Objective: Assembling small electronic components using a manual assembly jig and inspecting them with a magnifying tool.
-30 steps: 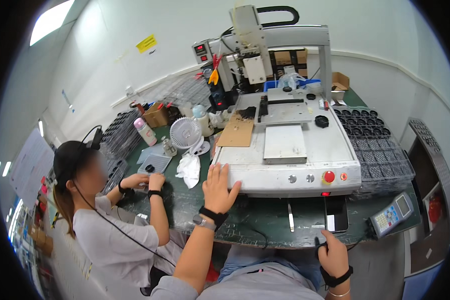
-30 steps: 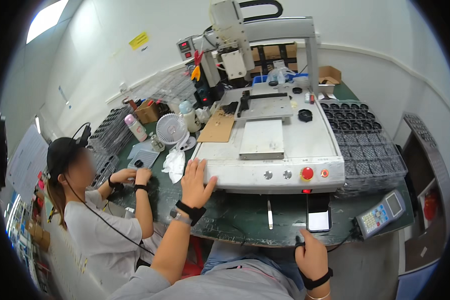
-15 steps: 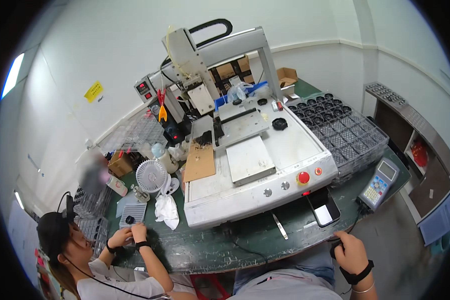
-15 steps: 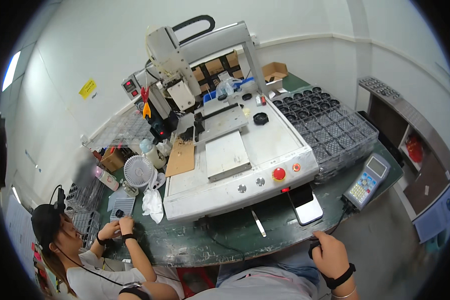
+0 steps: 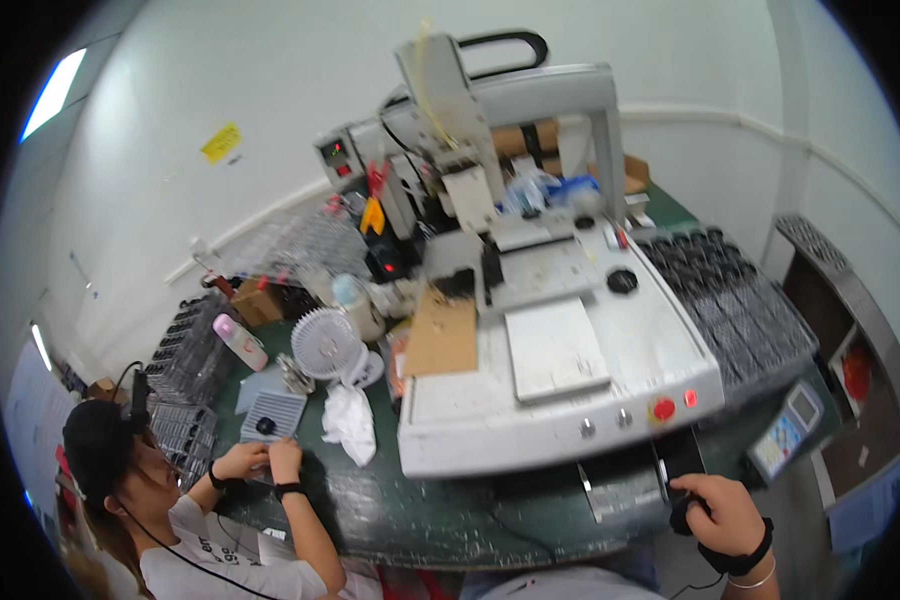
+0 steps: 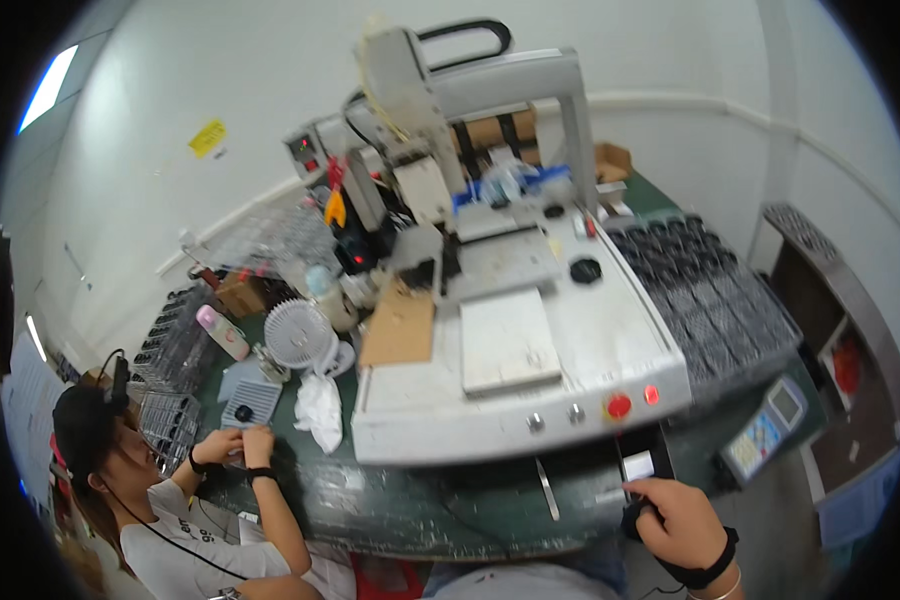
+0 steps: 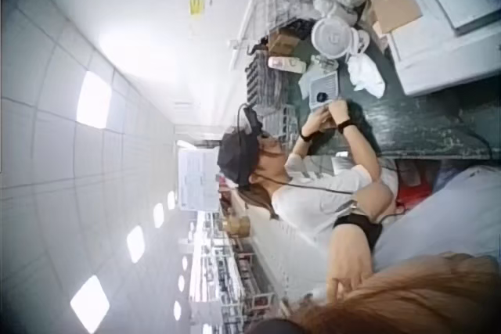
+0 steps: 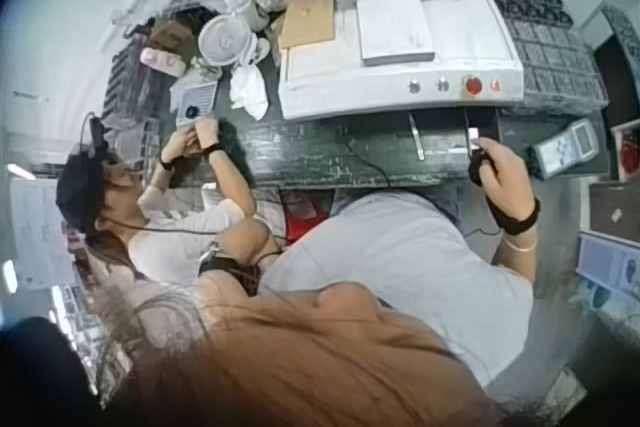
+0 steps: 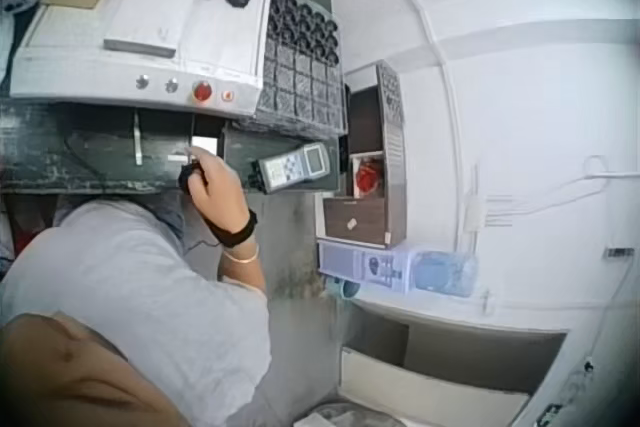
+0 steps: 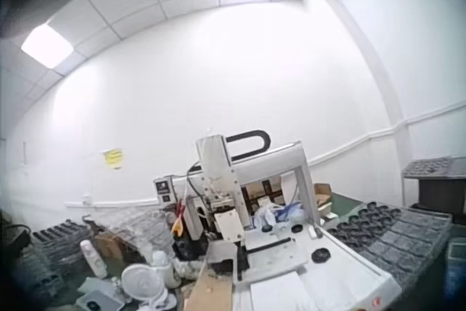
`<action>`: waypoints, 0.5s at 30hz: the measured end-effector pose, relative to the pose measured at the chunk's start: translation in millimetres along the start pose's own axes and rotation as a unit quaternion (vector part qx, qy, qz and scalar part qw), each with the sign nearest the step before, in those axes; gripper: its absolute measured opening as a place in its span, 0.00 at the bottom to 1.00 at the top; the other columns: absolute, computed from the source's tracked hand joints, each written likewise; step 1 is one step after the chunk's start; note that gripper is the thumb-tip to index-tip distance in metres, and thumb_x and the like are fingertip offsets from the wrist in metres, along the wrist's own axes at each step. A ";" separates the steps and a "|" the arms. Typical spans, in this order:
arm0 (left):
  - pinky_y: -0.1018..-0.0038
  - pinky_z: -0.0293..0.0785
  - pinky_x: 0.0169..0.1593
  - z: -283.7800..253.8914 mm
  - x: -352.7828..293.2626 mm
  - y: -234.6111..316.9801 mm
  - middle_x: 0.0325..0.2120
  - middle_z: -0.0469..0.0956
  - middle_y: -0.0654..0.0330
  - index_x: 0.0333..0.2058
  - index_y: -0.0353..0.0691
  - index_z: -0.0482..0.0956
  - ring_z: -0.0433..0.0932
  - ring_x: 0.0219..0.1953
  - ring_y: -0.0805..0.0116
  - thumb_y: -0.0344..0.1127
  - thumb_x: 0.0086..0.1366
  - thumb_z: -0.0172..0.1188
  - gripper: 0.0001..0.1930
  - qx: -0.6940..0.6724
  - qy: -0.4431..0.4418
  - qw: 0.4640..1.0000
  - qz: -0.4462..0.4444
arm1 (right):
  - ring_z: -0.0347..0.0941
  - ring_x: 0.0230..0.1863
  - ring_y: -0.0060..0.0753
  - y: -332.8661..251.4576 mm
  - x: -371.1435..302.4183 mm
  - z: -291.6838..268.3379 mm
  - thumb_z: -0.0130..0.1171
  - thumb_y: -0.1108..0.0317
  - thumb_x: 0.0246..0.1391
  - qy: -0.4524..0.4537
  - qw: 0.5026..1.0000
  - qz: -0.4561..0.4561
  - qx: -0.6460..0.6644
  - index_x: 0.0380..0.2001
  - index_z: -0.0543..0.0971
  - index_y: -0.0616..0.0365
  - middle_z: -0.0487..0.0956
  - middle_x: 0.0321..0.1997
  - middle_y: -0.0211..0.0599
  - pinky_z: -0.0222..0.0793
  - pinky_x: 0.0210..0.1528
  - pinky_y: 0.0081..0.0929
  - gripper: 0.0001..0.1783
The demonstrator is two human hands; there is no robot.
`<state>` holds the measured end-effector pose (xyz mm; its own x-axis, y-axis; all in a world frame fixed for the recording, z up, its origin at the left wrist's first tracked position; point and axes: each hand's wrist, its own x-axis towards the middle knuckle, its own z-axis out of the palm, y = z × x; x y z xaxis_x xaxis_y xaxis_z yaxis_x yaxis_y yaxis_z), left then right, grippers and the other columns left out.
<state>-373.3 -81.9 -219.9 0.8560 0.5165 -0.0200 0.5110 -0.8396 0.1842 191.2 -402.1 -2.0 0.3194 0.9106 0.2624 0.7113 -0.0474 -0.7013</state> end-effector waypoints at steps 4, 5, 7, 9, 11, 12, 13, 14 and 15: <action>0.60 0.63 0.36 -11.8 13.3 -72.4 0.29 0.72 0.52 0.29 0.38 0.75 0.71 0.34 0.56 0.37 0.54 0.52 0.09 0.122 0.059 0.988 -0.068 | 0.75 0.25 0.27 -37.1 67.7 -32.4 0.48 0.81 0.40 -0.097 0.987 -0.108 0.071 0.37 0.78 0.64 0.78 0.24 0.38 0.69 0.31 0.20 0.18; 0.61 0.63 0.36 -15.4 16.7 -86.0 0.28 0.73 0.52 0.28 0.39 0.75 0.71 0.33 0.56 0.37 0.54 0.52 0.08 0.150 0.071 0.982 -0.087 | 0.75 0.26 0.25 -45.7 86.8 -39.4 0.48 0.81 0.40 -0.117 0.981 -0.098 0.117 0.37 0.78 0.65 0.78 0.25 0.37 0.69 0.32 0.18 0.18; 0.61 0.64 0.34 -23.1 30.0 -113.6 0.26 0.73 0.53 0.26 0.39 0.76 0.72 0.31 0.57 0.36 0.54 0.52 0.07 0.202 0.095 0.967 -0.123 | 0.74 0.28 0.22 -70.0 130.5 -50.7 0.48 0.82 0.40 -0.140 0.965 -0.103 0.195 0.38 0.78 0.67 0.78 0.29 0.37 0.69 0.33 0.17 0.18; 0.61 0.65 0.32 -26.2 42.7 -136.1 0.24 0.74 0.53 0.24 0.40 0.76 0.73 0.29 0.57 0.35 0.54 0.51 0.07 0.248 0.115 0.948 -0.165 | 0.72 0.25 0.23 -81.2 179.4 -48.3 0.44 0.83 0.42 -0.133 0.943 -0.091 0.290 0.39 0.76 0.66 0.75 0.26 0.35 0.69 0.31 0.19 0.19; 0.62 0.66 0.30 -23.2 52.3 -152.3 0.22 0.75 0.54 0.23 0.41 0.77 0.74 0.27 0.58 0.33 0.54 0.51 0.07 0.287 0.130 0.926 -0.210 | 0.70 0.21 0.25 -78.1 236.4 -33.2 0.42 0.82 0.45 -0.105 0.904 -0.089 0.405 0.39 0.73 0.65 0.72 0.23 0.34 0.70 0.27 0.23 0.17; 0.62 0.66 0.29 -23.4 54.7 -159.4 0.21 0.75 0.54 0.22 0.41 0.77 0.75 0.26 0.58 0.33 0.54 0.51 0.07 0.307 0.135 0.913 -0.233 | 0.68 0.19 0.26 -72.4 266.4 -22.8 0.41 0.81 0.46 -0.087 0.875 -0.080 0.470 0.39 0.72 0.64 0.71 0.23 0.33 0.69 0.25 0.25 0.16; 0.62 0.67 0.28 -22.0 49.2 -164.0 0.20 0.76 0.54 0.21 0.42 0.78 0.75 0.25 0.58 0.32 0.54 0.51 0.08 0.326 0.137 0.898 -0.262 | 0.66 0.16 0.28 -70.3 294.8 -8.3 0.40 0.79 0.49 -0.056 0.856 -0.065 0.510 0.38 0.71 0.63 0.69 0.23 0.34 0.69 0.23 0.27 0.13; 0.62 0.67 0.27 -15.9 35.4 -163.4 0.19 0.76 0.55 0.20 0.42 0.78 0.76 0.24 0.58 0.32 0.53 0.51 0.08 0.343 0.135 0.881 -0.295 | 0.67 0.21 0.24 -64.1 319.0 6.0 0.41 0.78 0.49 -0.056 0.839 -0.067 0.537 0.38 0.72 0.61 0.71 0.24 0.32 0.69 0.23 0.26 0.12; 0.63 0.68 0.26 -6.2 17.9 -157.8 0.18 0.76 0.55 0.19 0.42 0.79 0.76 0.23 0.58 0.31 0.53 0.51 0.09 0.358 0.130 0.863 -0.331 | 0.67 0.21 0.24 -54.2 340.3 24.0 0.43 0.76 0.50 -0.058 0.837 -0.030 0.543 0.38 0.72 0.60 0.71 0.24 0.31 0.69 0.23 0.27 0.11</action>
<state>-439.0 60.8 -243.2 0.3581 0.8651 0.3512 0.8789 -0.1854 -0.4395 246.3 -79.8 109.4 0.1956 0.9348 0.2965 -0.2849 0.3435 -0.8949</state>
